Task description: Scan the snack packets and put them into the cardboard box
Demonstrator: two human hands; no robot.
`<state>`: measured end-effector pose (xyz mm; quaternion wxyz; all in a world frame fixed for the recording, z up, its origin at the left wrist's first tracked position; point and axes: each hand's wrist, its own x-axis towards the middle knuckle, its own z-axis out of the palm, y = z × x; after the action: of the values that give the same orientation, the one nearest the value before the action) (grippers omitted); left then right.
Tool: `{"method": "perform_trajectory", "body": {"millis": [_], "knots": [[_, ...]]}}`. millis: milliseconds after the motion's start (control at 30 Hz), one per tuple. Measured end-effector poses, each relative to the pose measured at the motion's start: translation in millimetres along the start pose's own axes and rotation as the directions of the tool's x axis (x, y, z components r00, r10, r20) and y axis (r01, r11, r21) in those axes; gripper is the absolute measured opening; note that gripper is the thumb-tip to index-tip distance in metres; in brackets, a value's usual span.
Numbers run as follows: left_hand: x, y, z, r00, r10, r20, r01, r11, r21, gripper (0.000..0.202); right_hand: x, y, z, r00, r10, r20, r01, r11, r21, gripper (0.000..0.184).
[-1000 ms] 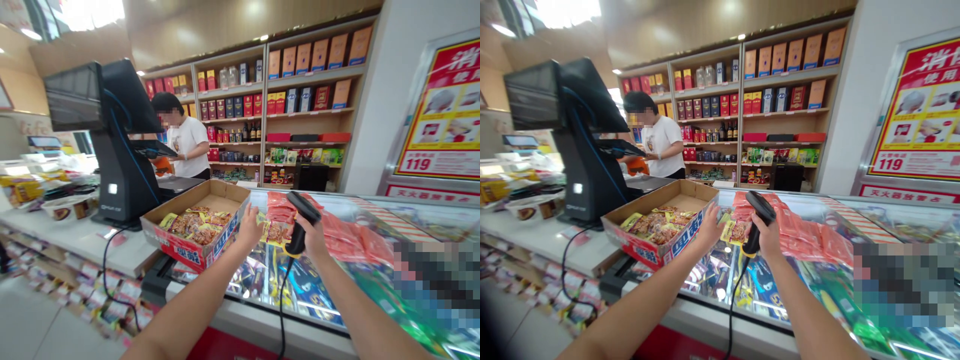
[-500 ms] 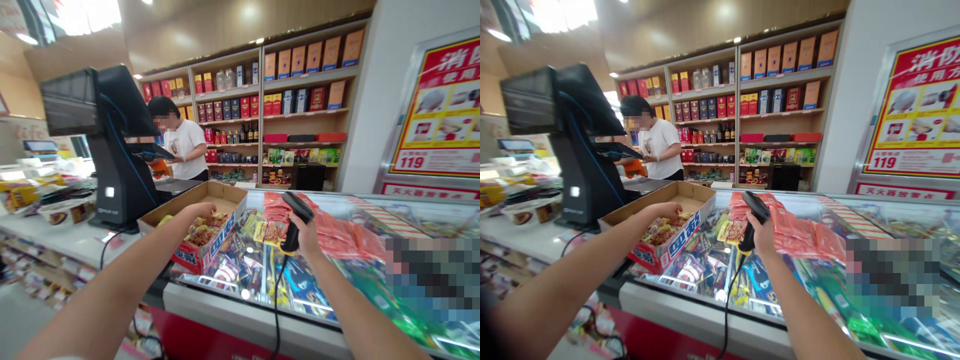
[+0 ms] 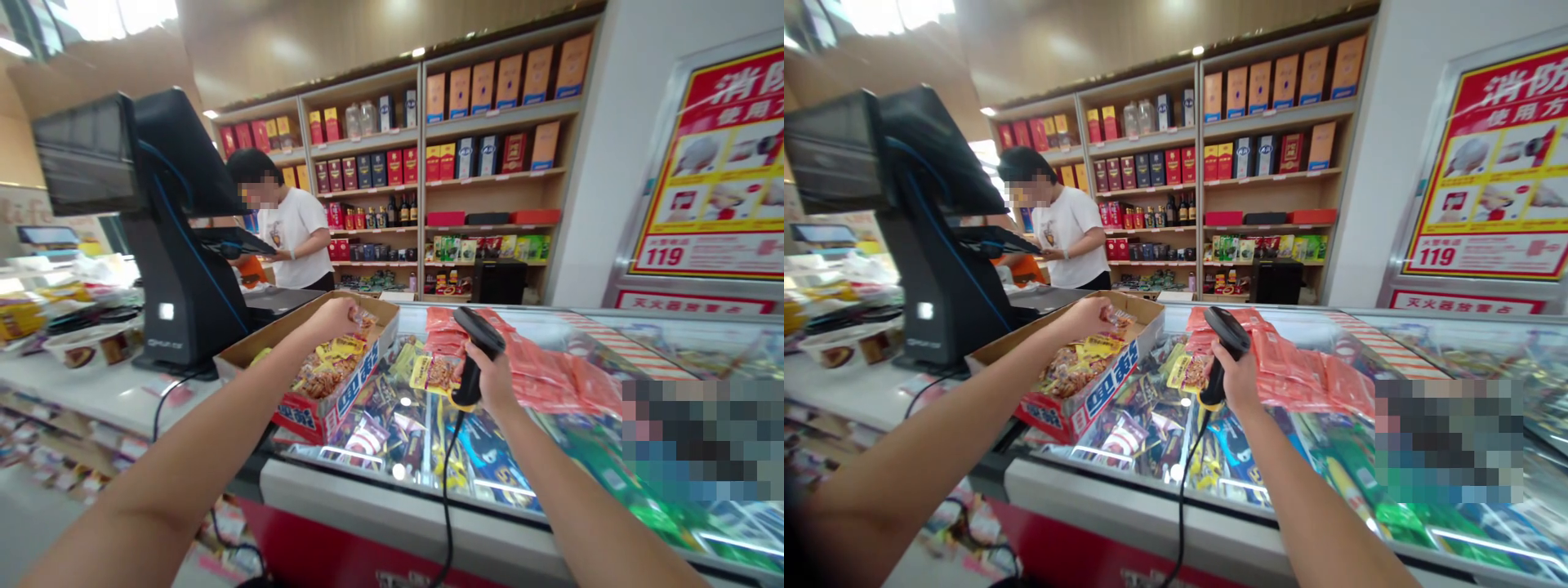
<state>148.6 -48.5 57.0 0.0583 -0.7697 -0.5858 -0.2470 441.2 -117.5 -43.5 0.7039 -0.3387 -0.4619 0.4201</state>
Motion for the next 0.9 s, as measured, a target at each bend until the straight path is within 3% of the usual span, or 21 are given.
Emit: {"method": "perform_trajectory", "body": {"millis": [67, 133, 200, 333, 400, 467, 567, 667, 767, 900], "knots": [[-4.2, 19.3, -3.3, 0.989, -0.021, -0.144, -0.005, 0.985, -0.174, 0.018, -0.4, -0.1, 0.3, 1.000, -0.004, 0.004, 0.004, 1.000, 0.005, 0.028], [-9.4, 39.0, 9.5, 0.979, -0.050, -0.195, -0.033, 0.915, -0.402, 0.019, -0.4, -0.4, 0.8, 1.000, -0.010, 0.006, 0.009, 1.000, 0.021, 0.027], [-14.7, 56.3, 39.6, 0.980, -0.071, -0.185, -0.056, 0.796, -0.603, 0.020, -0.4, -0.9, 1.2, 1.000, -0.014, 0.009, 0.014, 0.999, 0.038, 0.027], [-22.1, 74.9, 124.2, 0.970, -0.190, -0.148, -0.019, 0.552, -0.833, 0.013, -1.0, -1.6, 1.0, 1.000, -0.014, 0.009, 0.013, 1.000, 0.018, 0.026], [-23.4, 75.1, 158.2, 0.948, -0.284, -0.142, 0.020, 0.499, -0.866, 0.014, -1.5, -2.1, 0.4, 1.000, -0.006, 0.005, 0.006, 1.000, -0.012, 0.027], [-24.3, 71.8, 177.5, 0.929, -0.339, -0.148, 0.039, 0.489, -0.872, 0.016, -1.8, -3.0, -0.1, 1.000, 0.013, 0.029, -0.012, 0.999, -0.041, 0.028], [-28.3, 68.7, 181.8, 0.922, -0.346, -0.172, 0.022, 0.492, -0.870, 0.017, -2.0, -5.2, -0.7, 0.982, 0.107, 0.156, -0.093, 0.991, -0.091, 0.028], [-35.2, 72.4, 172.3, 0.923, -0.316, -0.219, -0.002, 0.565, -0.825, 0.015, -3.1, -6.5, -0.9, 0.934, 0.212, 0.286, -0.169, 0.971, -0.168, 0.026], [-40.4, 77.8, 164.2, 0.923, -0.298, -0.243, 0.003, 0.637, -0.771, 0.011, -5.3, -5.5, -0.8, 0.894, 0.271, 0.356, -0.194, 0.952, -0.239, 0.024], [-42.4, 79.7, 161.9, 0.936, -0.279, -0.213, 0.030, 0.670, -0.742, 0.009, -7.3, -2.1, 0.3, 0.861, 0.307, 0.404, -0.196, 0.936, -0.293, 0.024]]}}
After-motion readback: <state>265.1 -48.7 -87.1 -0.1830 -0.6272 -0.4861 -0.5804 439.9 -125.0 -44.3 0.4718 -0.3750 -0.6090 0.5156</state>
